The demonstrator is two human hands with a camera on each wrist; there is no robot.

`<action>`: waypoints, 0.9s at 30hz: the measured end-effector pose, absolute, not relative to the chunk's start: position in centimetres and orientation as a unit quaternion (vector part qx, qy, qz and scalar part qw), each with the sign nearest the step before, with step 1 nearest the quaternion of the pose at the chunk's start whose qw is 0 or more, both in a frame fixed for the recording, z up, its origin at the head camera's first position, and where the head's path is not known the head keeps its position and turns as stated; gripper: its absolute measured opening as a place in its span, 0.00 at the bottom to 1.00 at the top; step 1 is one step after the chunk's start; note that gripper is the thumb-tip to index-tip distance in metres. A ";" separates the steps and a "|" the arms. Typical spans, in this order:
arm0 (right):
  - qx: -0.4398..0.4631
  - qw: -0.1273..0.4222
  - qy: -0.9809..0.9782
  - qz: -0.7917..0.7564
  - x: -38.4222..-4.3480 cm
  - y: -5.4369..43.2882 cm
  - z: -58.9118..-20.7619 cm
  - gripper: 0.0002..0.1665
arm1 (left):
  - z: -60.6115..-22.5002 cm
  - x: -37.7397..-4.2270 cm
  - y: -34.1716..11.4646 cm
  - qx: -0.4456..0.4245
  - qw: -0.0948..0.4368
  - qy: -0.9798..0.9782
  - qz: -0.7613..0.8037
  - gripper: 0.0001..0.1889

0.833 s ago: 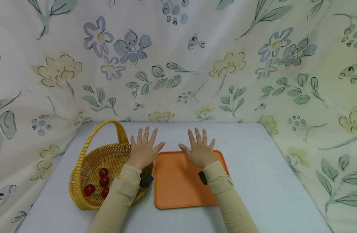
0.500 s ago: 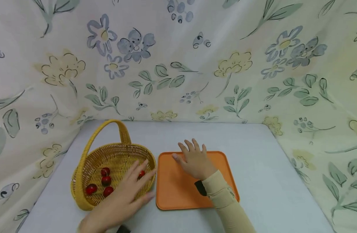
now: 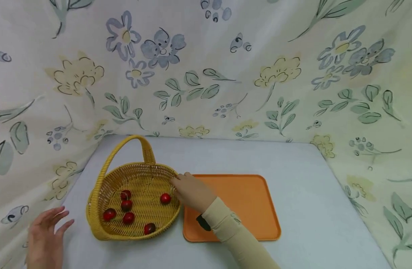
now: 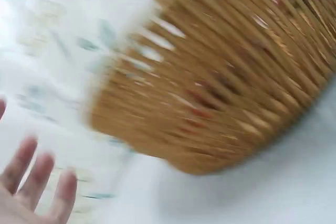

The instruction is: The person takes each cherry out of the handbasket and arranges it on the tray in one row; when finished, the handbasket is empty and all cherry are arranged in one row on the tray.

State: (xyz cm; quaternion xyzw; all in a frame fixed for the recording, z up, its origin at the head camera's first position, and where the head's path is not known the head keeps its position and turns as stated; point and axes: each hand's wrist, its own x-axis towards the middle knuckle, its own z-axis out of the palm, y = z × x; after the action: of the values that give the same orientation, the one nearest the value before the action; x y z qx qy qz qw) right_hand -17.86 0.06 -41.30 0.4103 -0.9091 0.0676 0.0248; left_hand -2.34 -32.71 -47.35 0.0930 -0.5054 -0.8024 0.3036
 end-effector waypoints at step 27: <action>0.391 -0.057 -0.917 -0.054 -18.4 -6.5 -43.6 0.16 | -51.5 -6.8 -32.0 0.116 0.086 -0.625 -0.767 0.26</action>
State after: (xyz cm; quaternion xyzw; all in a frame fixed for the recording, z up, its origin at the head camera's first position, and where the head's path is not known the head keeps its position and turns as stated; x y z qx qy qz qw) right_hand -18.43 -6.46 -43.58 0.3906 -0.9172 -0.0542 -0.0570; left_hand -6.85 -32.00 -51.52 0.1156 -0.6252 -0.7670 0.0865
